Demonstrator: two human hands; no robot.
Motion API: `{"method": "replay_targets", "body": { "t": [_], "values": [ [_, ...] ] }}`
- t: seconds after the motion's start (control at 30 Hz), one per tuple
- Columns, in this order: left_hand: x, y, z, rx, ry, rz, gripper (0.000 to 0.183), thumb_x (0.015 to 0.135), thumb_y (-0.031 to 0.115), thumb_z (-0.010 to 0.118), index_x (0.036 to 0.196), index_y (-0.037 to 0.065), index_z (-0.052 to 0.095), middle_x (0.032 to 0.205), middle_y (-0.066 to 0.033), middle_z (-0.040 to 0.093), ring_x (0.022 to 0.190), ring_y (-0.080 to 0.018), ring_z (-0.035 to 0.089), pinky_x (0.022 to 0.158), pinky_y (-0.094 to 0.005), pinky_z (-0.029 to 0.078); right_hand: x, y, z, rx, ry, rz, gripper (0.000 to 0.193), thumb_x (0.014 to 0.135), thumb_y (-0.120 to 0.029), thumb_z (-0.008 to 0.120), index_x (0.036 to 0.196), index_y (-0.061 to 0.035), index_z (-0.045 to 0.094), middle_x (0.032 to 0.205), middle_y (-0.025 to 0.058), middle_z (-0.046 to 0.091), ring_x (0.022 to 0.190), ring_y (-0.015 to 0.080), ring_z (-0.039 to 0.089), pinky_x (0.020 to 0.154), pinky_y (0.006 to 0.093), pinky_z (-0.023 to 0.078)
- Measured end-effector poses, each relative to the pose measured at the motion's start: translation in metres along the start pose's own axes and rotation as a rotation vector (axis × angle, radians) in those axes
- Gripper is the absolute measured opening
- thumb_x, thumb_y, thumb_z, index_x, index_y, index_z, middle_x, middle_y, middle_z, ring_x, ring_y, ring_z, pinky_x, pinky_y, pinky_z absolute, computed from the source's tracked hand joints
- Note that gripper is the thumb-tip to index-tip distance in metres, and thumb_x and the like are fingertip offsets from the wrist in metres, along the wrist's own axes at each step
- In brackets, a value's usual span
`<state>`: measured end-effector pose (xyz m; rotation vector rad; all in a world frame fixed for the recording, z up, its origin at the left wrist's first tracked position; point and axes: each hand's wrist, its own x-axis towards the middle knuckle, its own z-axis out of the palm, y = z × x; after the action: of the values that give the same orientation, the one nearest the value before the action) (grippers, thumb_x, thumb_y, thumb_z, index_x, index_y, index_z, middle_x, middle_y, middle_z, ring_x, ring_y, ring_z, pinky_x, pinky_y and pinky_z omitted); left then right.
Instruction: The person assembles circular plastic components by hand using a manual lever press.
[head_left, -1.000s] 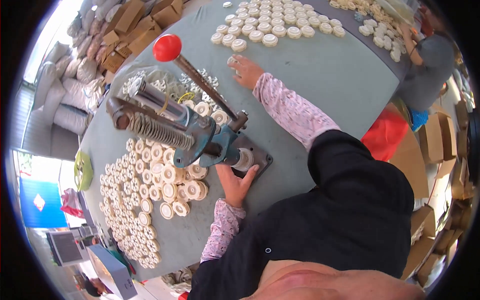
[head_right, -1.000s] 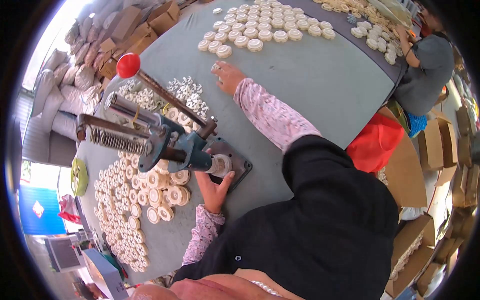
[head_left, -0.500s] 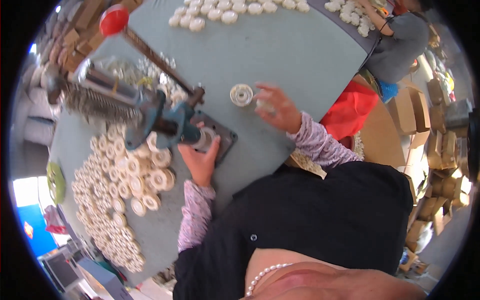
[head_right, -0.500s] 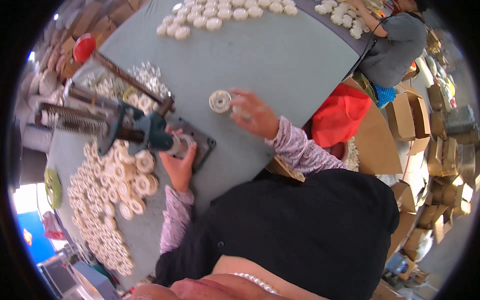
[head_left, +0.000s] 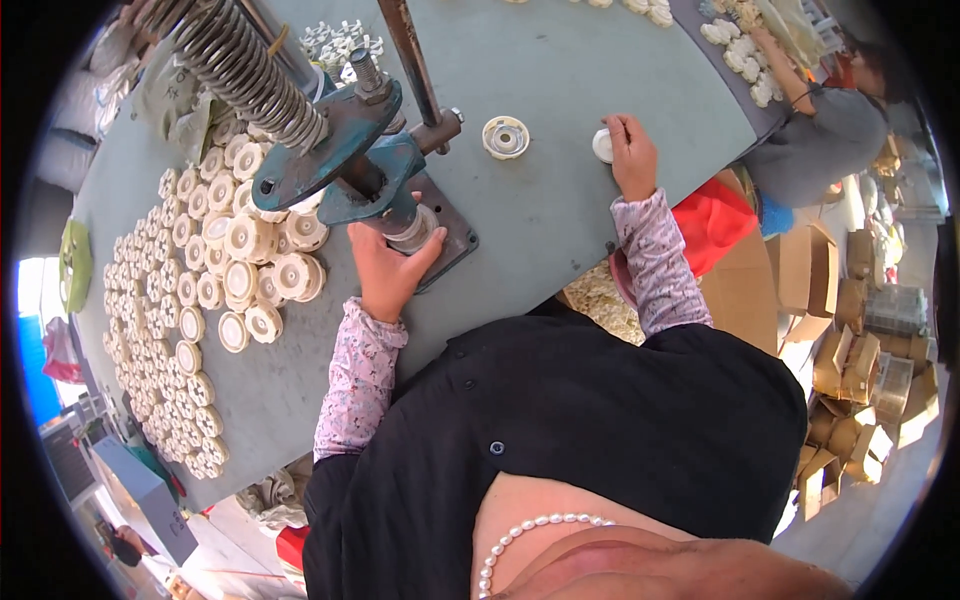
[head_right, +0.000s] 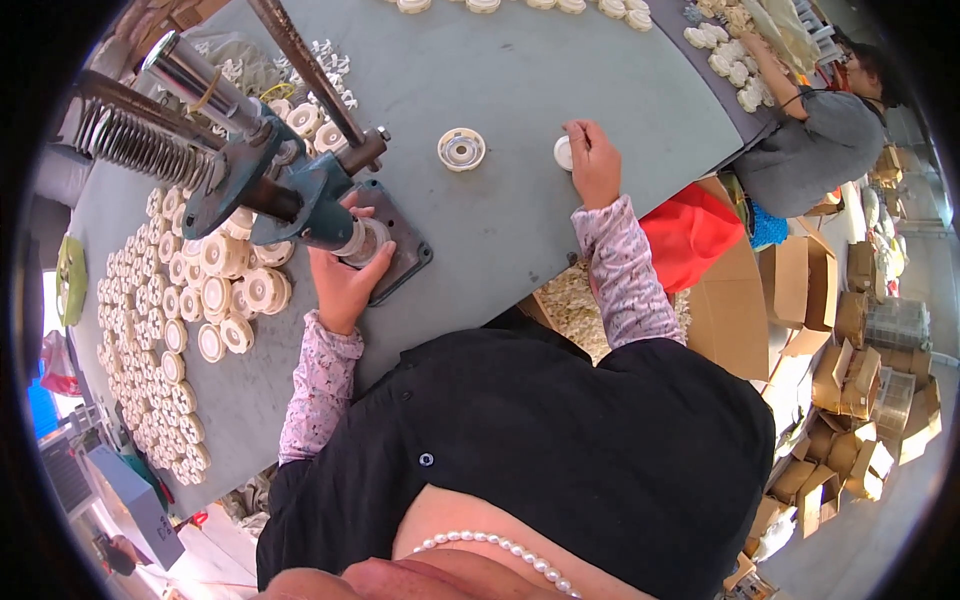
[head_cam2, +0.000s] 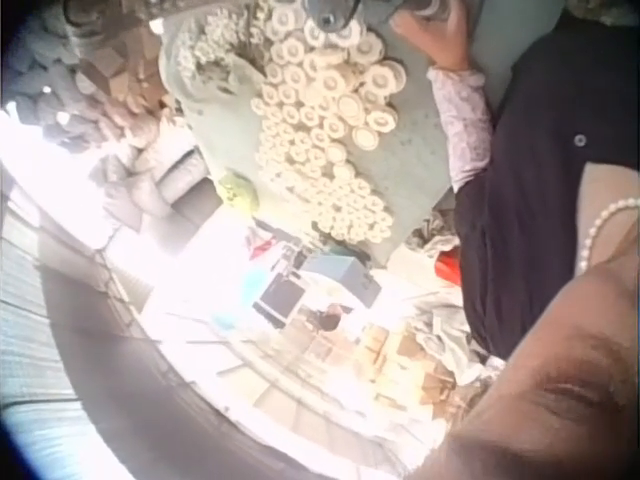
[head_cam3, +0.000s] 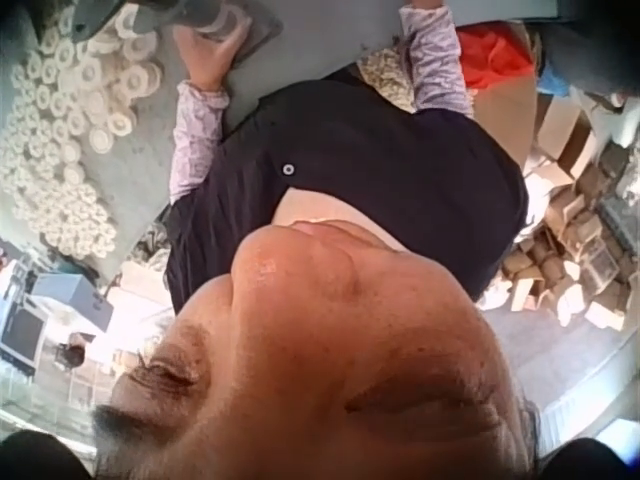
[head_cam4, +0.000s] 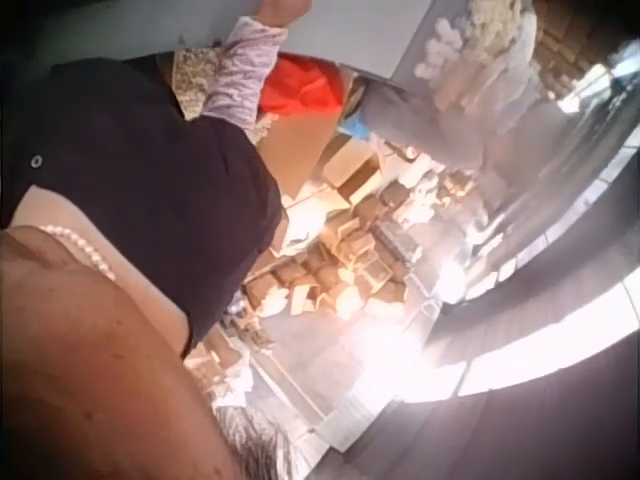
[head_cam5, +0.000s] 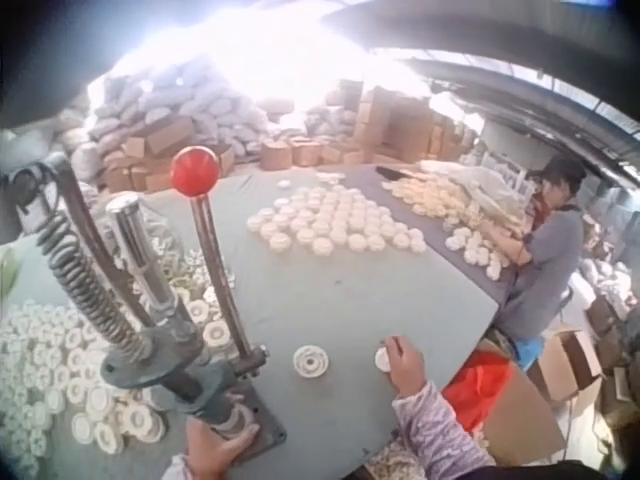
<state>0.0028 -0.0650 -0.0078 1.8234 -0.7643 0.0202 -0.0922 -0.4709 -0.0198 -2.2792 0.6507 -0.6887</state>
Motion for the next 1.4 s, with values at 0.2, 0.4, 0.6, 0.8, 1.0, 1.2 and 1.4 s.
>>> {"method": "replay_targets", "body": {
  "t": [0.2, 0.4, 0.6, 0.8, 1.0, 1.2, 1.4],
  "values": [
    [-0.001, -0.001, -0.003, 0.129, 0.003, 0.072, 0.069, 0.079, 0.007, 0.088, 0.141, -0.001, 0.058, 0.132, -0.0119, 0.067, 0.121, -0.0224, 0.066, 0.105, -0.0372, 0.051, 0.004, 0.007, -0.017, -0.420, 0.064, -0.444, 0.039, 0.098, -0.032, 0.072, 0.128, -0.0076, 0.070, 0.119, 0.0142, 0.067, 0.101, 0.0259, 0.067, 0.085, 0.0362, 0.055],
    [0.002, -0.001, -0.004, 0.042, 0.013, 0.056, 0.063, 0.079, 0.007, 0.088, 0.136, -0.001, 0.061, 0.134, -0.0140, 0.066, 0.122, -0.0235, 0.065, 0.105, -0.0384, 0.050, -0.011, -0.046, -0.024, -0.023, -0.241, -0.139, 0.046, 0.088, -0.027, 0.083, 0.127, -0.0049, 0.071, 0.116, 0.0098, 0.067, 0.098, 0.0212, 0.066, 0.087, 0.0322, 0.054],
    [0.003, 0.002, -0.001, -0.024, 0.007, 0.012, 0.065, 0.079, 0.006, 0.088, 0.137, -0.001, 0.060, 0.133, -0.0128, 0.066, 0.121, -0.0236, 0.066, 0.105, -0.0383, 0.050, -0.001, -0.119, 0.035, 0.046, -0.295, -0.486, 0.044, 0.087, -0.026, 0.083, 0.124, -0.0045, 0.072, 0.120, 0.0121, 0.068, 0.106, 0.0274, 0.067, 0.094, 0.0369, 0.055],
    [-0.003, -0.003, -0.001, 0.036, 0.006, 0.049, 0.066, 0.079, 0.005, 0.089, 0.137, -0.001, 0.059, 0.135, -0.0133, 0.066, 0.124, -0.0232, 0.066, 0.106, -0.0382, 0.051, 0.003, -0.097, 0.062, 0.025, -0.389, -0.466, 0.045, 0.091, -0.030, 0.079, 0.127, -0.0054, 0.070, 0.126, 0.0155, 0.068, 0.114, 0.0360, 0.067, 0.100, 0.0430, 0.054],
    [-0.002, -0.003, 0.001, -0.036, 0.032, 0.021, 0.064, 0.079, 0.003, 0.089, 0.136, -0.001, 0.060, 0.134, -0.0136, 0.066, 0.123, -0.0227, 0.066, 0.106, -0.0379, 0.051, -0.005, -0.098, 0.060, 0.057, -0.385, -0.372, 0.048, 0.094, -0.035, 0.077, 0.131, -0.0056, 0.065, 0.125, 0.0180, 0.070, 0.115, 0.0357, 0.068, 0.099, 0.0428, 0.055],
    [0.002, -0.001, -0.001, -0.008, 0.013, 0.028, 0.062, 0.080, 0.004, 0.088, 0.136, -0.001, 0.061, 0.128, -0.0129, 0.069, 0.120, -0.0222, 0.067, 0.105, -0.0368, 0.051, -0.010, -0.081, 0.070, 0.017, -0.383, -0.504, 0.051, 0.099, -0.036, 0.072, 0.136, -0.0034, 0.060, 0.139, 0.0182, 0.066, 0.126, 0.0379, 0.063, 0.109, 0.0433, 0.049],
    [0.001, 0.001, -0.003, 0.046, 0.029, 0.062, 0.064, 0.077, 0.007, 0.089, 0.135, -0.001, 0.062, 0.128, -0.0121, 0.070, 0.116, -0.0234, 0.068, 0.102, -0.0373, 0.052, -0.005, -0.056, 0.077, 0.025, -0.312, -0.501, 0.052, 0.097, -0.035, 0.075, 0.135, -0.0028, 0.060, 0.145, 0.0220, 0.061, 0.133, 0.0375, 0.058, 0.114, 0.0450, 0.044]
  ]
}}
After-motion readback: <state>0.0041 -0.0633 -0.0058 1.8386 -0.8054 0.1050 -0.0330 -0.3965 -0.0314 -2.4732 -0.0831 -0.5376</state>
